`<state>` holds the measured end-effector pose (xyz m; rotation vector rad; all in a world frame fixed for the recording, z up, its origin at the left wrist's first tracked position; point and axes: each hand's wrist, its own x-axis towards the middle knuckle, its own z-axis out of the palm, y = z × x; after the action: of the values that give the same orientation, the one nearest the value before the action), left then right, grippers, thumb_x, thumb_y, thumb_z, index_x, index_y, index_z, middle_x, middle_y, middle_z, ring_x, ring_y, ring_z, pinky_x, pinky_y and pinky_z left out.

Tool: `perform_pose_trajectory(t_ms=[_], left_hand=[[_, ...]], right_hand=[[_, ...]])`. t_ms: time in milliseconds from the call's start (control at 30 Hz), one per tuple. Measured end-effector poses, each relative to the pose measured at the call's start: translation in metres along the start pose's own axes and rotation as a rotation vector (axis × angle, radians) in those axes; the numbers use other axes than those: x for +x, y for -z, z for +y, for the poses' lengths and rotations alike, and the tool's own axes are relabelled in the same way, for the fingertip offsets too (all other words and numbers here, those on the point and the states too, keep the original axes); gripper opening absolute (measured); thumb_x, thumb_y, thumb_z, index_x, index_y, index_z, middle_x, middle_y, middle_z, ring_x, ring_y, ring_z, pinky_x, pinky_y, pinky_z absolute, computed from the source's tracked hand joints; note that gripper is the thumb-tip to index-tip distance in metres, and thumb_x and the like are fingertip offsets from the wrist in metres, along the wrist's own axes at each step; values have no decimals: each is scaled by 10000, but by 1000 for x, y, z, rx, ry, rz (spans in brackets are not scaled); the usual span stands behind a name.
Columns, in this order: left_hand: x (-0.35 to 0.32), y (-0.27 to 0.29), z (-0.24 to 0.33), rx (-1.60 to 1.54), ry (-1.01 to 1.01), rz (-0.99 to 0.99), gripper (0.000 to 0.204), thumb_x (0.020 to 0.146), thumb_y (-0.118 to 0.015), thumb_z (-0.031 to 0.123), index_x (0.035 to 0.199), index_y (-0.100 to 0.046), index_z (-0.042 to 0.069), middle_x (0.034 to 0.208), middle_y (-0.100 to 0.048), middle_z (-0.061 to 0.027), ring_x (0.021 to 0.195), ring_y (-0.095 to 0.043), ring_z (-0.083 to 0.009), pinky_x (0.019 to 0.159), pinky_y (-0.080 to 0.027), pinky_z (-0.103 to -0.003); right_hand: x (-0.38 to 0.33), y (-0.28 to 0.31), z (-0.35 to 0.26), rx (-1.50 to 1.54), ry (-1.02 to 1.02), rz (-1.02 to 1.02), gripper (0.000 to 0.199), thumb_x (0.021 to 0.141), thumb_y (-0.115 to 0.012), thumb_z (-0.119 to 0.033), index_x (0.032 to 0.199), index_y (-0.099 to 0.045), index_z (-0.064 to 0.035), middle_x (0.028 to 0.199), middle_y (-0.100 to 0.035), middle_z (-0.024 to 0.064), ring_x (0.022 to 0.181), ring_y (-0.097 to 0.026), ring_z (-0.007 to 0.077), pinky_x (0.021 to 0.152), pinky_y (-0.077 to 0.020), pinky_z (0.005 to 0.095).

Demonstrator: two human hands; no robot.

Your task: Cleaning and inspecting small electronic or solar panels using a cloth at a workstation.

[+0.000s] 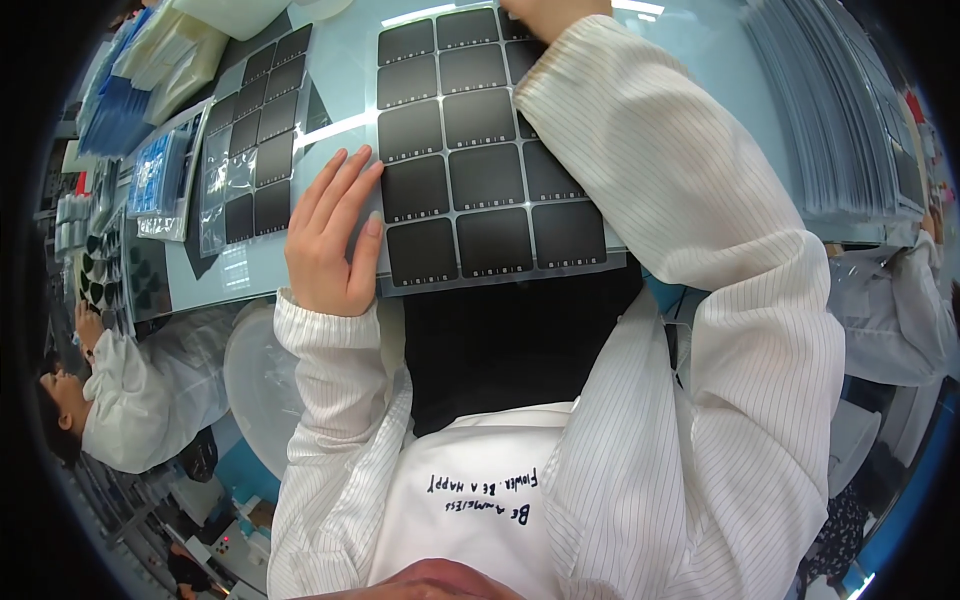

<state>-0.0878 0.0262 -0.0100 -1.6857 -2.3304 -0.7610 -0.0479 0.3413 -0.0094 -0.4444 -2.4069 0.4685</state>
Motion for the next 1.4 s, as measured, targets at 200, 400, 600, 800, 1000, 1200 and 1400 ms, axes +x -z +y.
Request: perform_pose_trajectory(t_ms=[200, 400, 600, 800, 1000, 1200, 1400], left_hand=[[-12, 5, -2, 0, 22, 6, 408, 791, -560, 100, 1192, -605, 37, 1278, -579, -122, 1225, -503, -338, 989, -404, -439], [-4, 1, 0, -36, 3, 8, 491, 778, -577, 83, 1265, -542, 27, 1255, -591, -127, 1204, -514, -339, 980, -409, -435], [-11, -1, -3, -117, 48, 99, 634, 765, -591, 65, 1371, -413, 12, 1206, -618, -131, 1159, -534, -339, 984, -413, -414], [-2, -4, 1, -130, 14, 116, 639, 786, -589, 86, 1392, -392, 31, 1212, -616, -122, 1163, -534, -331, 985, -416, -412], [-14, -4, -8, -167, 60, 84, 674, 796, -593, 106, 1420, -345, 46, 1251, -593, -121, 1165, -529, -343, 994, -408, -408], [-10, -5, -2, -141, 75, 100, 735, 800, -603, 118, 1449, -268, 31, 1297, -550, -158, 1175, -520, -353, 1007, -394, -407], [-15, -6, -6, -167, 76, 104, 788, 801, -613, 117, 1468, -203, 29, 1318, -528, -177, 1190, -510, -363, 1014, -385, -417]], right_hand=[[-20, -18, -67, 122, 149, -204, 302, 753, -688, -314, 854, -638, -34, 891, -604, 171, 845, -613, 376, 752, -494, 415], [-7, 0, 1, -171, -104, 57, 295, 747, -682, -297, 781, -605, -14, 827, -602, 170, 789, -600, 376, 694, -481, 421], [-96, 36, -89, 404, 283, -531, 288, 718, -741, -169, 941, -612, -40, 786, -563, 64, 714, -628, 212, 614, -492, 312], [-54, 49, 7, 35, -307, -15, 270, 728, -703, -265, 805, -613, -23, 788, -593, 150, 750, -601, 365, 659, -482, 399], [-123, 24, -127, 311, 329, -470, 300, 699, -727, -234, 870, -577, -38, 773, -537, 99, 693, -600, 255, 589, -479, 336], [-56, 40, -61, -50, -211, -180, 281, 729, -687, -308, 827, -625, -52, 838, -621, 156, 803, -616, 353, 702, -489, 423], [-97, -17, -126, 135, 215, -242, 330, 756, -684, -336, 932, -636, -61, 916, -637, 95, 791, -645, 265, 715, -506, 369]])
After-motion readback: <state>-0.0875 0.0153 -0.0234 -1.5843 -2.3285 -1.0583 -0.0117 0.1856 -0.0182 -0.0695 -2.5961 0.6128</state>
